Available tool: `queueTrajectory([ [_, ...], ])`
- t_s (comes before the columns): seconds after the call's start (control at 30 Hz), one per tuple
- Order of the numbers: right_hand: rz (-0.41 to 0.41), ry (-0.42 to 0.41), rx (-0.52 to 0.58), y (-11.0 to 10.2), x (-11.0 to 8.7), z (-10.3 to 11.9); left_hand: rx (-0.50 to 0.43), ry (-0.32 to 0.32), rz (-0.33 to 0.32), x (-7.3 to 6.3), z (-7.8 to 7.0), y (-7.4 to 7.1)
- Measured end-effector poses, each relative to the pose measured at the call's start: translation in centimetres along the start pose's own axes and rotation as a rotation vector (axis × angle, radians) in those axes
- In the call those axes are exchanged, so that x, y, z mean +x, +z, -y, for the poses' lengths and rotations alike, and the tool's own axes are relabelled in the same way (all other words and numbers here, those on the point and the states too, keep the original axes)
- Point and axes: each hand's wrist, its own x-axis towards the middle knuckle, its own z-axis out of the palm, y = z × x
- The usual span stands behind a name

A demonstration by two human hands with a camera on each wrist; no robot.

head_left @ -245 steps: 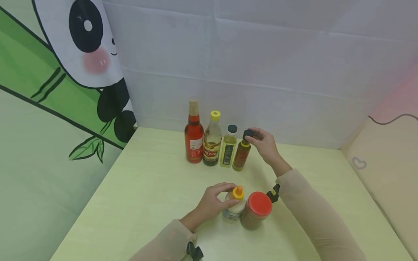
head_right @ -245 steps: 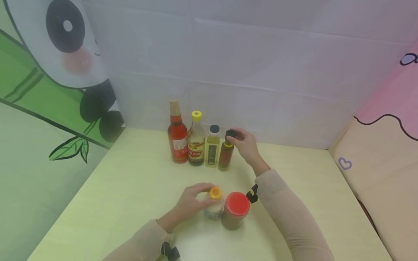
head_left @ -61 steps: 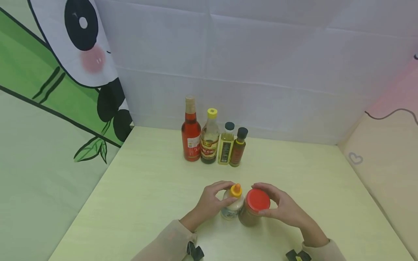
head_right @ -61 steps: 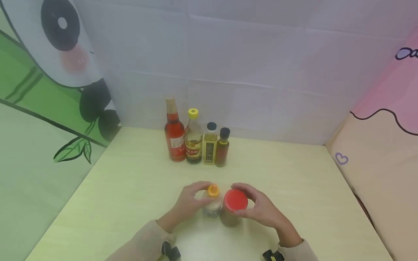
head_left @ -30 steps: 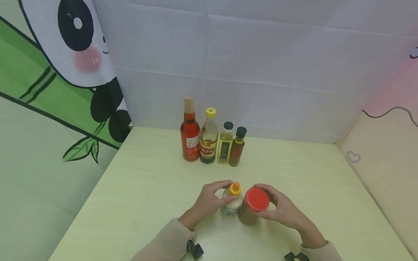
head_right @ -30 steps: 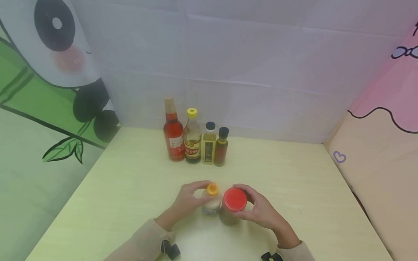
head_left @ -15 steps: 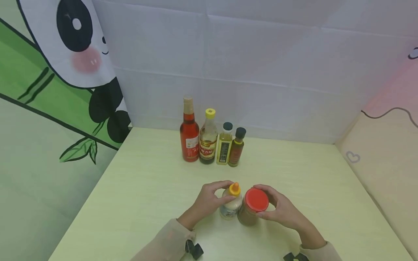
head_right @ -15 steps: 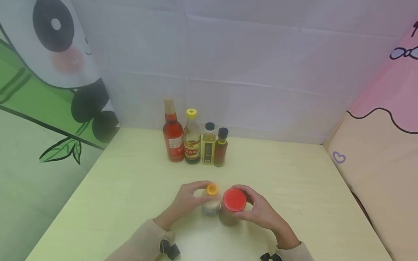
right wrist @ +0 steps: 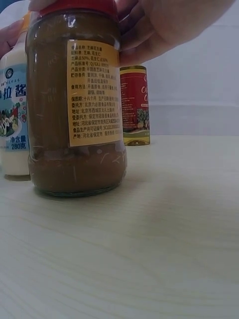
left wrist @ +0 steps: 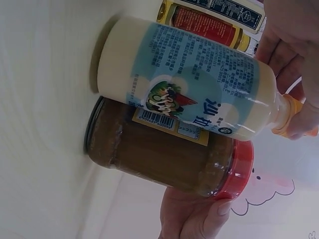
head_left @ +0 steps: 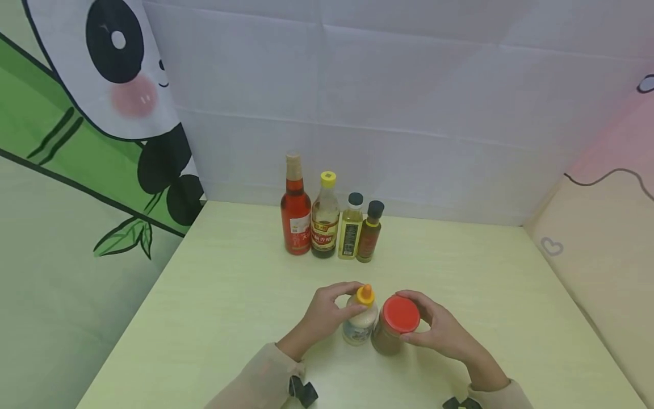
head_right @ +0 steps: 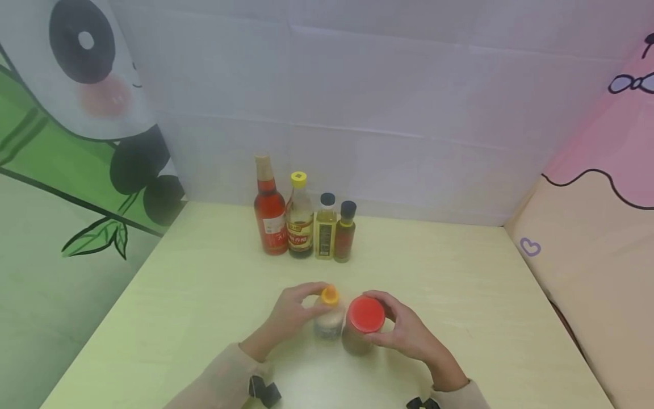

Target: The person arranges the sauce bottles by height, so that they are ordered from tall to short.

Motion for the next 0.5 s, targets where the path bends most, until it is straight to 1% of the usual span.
queueTrajectory([
  [0.27, -0.002, 0.004, 0.000, 0.0, -0.1, 0.0, 0.012, -0.012, -0.016, 0.8, -0.6, -0.2],
  [0.5, 0.000, 0.000, 0.006, 0.1, -0.1, 0.0, 0.024, 0.004, -0.032, 1.9, -0.9, -0.3],
])
